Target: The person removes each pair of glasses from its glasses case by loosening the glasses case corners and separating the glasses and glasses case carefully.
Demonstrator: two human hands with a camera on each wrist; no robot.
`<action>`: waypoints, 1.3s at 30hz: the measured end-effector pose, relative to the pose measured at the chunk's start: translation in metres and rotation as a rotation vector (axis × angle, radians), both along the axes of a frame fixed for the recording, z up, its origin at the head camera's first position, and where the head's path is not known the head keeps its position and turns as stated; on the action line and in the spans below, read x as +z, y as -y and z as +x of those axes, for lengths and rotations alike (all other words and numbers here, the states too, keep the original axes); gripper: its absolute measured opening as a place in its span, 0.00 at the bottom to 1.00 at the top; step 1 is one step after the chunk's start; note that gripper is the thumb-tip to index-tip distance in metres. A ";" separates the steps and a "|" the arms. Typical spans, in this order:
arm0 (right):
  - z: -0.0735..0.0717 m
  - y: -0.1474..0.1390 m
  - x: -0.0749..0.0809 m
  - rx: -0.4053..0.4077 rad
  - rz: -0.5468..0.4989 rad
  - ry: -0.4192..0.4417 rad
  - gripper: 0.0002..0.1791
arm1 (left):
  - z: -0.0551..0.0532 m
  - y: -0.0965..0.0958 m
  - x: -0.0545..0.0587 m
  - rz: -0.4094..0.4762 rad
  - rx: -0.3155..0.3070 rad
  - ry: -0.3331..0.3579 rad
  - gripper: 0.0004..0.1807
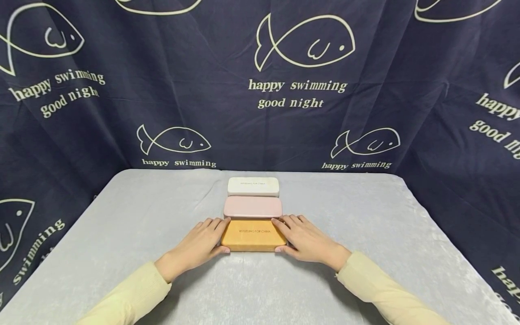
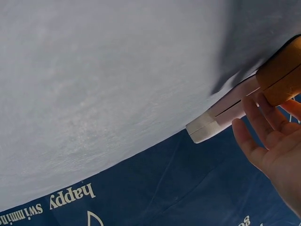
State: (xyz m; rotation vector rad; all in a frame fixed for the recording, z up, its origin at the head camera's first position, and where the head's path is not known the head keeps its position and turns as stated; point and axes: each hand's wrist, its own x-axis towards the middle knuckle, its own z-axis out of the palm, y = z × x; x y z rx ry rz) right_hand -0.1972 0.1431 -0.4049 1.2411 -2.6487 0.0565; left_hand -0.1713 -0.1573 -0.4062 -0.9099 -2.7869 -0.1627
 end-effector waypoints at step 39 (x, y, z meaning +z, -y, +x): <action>0.010 -0.001 -0.002 0.012 0.003 -0.007 0.40 | 0.013 0.002 0.003 0.016 -0.025 0.027 0.42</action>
